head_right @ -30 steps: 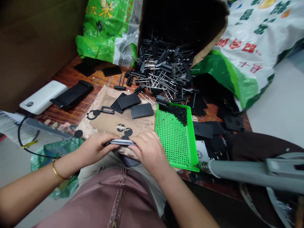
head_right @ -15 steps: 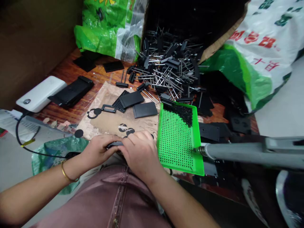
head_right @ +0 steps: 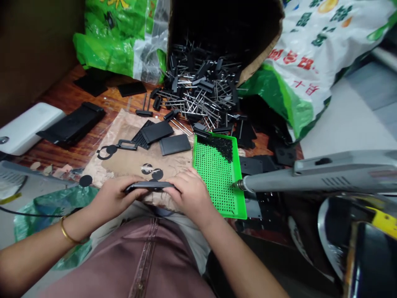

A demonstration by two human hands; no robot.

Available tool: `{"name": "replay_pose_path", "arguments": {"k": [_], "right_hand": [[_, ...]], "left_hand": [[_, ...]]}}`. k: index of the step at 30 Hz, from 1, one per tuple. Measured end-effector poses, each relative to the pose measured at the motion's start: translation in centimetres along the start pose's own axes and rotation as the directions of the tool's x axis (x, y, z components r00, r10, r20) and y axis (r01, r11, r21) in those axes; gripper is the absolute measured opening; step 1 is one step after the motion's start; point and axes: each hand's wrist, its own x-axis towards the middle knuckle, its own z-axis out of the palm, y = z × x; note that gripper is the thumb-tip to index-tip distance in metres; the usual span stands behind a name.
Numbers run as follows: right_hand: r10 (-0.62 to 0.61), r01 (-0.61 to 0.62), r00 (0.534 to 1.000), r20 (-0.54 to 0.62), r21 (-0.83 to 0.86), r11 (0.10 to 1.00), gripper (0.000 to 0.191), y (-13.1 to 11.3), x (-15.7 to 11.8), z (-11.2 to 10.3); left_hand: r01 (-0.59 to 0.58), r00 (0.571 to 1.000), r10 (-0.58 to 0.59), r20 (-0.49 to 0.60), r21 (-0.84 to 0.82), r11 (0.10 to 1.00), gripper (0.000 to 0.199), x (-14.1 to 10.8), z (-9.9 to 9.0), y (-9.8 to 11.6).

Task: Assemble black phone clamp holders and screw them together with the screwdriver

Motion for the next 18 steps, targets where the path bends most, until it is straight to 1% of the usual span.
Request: {"name": "replay_pose_path", "arguments": {"k": [1, 2, 3, 4, 5, 6, 7, 8, 9, 10, 11, 12, 13, 14, 15, 16, 18], "right_hand": [[0.059, -0.057, 0.998, -0.037, 0.070, 0.996, 0.015, -0.2, 0.1, 0.2], [0.146, -0.129, 0.986, -0.087, 0.171, 0.977, 0.016, -0.5, 0.2, 0.5], [0.246, -0.198, 0.960, -0.132, 0.302, 0.933, 0.023, -0.8, 0.3, 0.8], [0.339, -0.243, 0.929, -0.149, 0.445, 0.862, 0.032, -1.3, 0.4, 1.1], [0.407, -0.270, 0.905, -0.123, 0.573, 0.774, 0.039, -1.7, 0.4, 1.4], [0.436, -0.287, 0.898, -0.064, 0.666, 0.689, 0.040, -2.2, 0.4, 1.5], [0.428, -0.302, 0.904, 0.003, 0.712, 0.634, 0.036, -2.7, 0.4, 1.5], [0.402, -0.318, 0.914, 0.051, 0.706, 0.633, 0.031, -3.2, 0.5, 1.3], [0.373, -0.321, 0.926, 0.059, 0.643, 0.695, 0.026, -3.6, 0.6, 0.9], [0.334, -0.301, 0.942, 0.032, 0.523, 0.798, 0.024, -3.9, 0.7, 0.4], [0.274, -0.253, 0.962, -0.011, 0.351, 0.902, 0.023, -4.2, 0.8, -0.1], [0.192, -0.184, 0.981, -0.040, 0.153, 0.971, 0.023, -4.4, 0.9, -0.5], [0.112, -0.113, 0.993, -0.036, -0.034, 0.993, 0.022, -4.6, 1.0, -0.8], [0.048, -0.047, 0.999, -0.004, -0.180, 0.983, 0.021, -4.7, 1.2, -0.9], [0.008, 0.004, 0.999, 0.041, -0.275, 0.961, 0.020, -4.7, 1.3, -0.8], [-0.011, 0.039, 0.996, 0.085, -0.330, 0.943, 0.018, -4.7, 1.4, -0.6], [-0.030, 0.077, 0.991, 0.130, -0.378, 0.923, 0.017, -4.7, 1.6, 0.2]], "left_hand": [[0.057, 0.998, -0.058, -0.012, -0.066, 0.996, 0.014, 0.1, 0.1, 0.1], [0.123, 0.991, -0.129, -0.039, -0.146, 0.982, 0.014, 0.1, 0.3, 0.3], [0.184, 0.976, -0.207, -0.073, -0.245, 0.952, 0.012, 0.0, 0.6, 0.5], [0.230, 0.954, -0.283, -0.100, -0.363, 0.903, 0.012, -0.2, 1.1, 0.7], [0.256, 0.932, -0.347, -0.104, -0.489, 0.834, 0.014, -0.4, 1.6, 0.9], [0.271, 0.919, -0.388, -0.070, -0.604, 0.750, 0.017, -0.6, 2.0, 1.1], [0.284, 0.918, -0.396, -0.004, -0.689, 0.667, 0.019, -0.8, 2.4, 1.1], [0.303, 0.923, -0.377, 0.070, -0.737, 0.604, 0.021, -1.0, 2.5, 1.2], [0.315, 0.929, -0.349, 0.120, -0.751, 0.580, 0.023, -1.1, 2.5, 1.1], [0.306, 0.938, -0.322, 0.126, -0.735, 0.605, 0.026, -1.2, 2.2, 1.0], [0.269, 0.952, -0.293, 0.086, -0.690, 0.672, 0.031, -1.1, 1.7, 0.8], [0.206, 0.968, -0.252, 0.011, -0.612, 0.764, 0.039, -1.0, 1.1, 0.7], [0.129, 0.980, -0.187, -0.068, -0.499, 0.857, 0.048, -0.8, 0.4, 0.5], [0.051, 0.989, -0.099, -0.114, -0.361, 0.931, 0.054, -0.6, -0.3, 0.3], [-0.023, 0.994, -0.001, -0.111, -0.221, 0.975, 0.054, -0.4, -0.8, 0.1], [-0.091, 0.994, 0.085, -0.067, -0.100, 0.991, 0.048, -0.1, -1.2, -0.1], [-0.193, 0.981, 0.191, 0.043, 0.050, 0.980, 0.028, 0.3, -1.5, -0.2]]}}
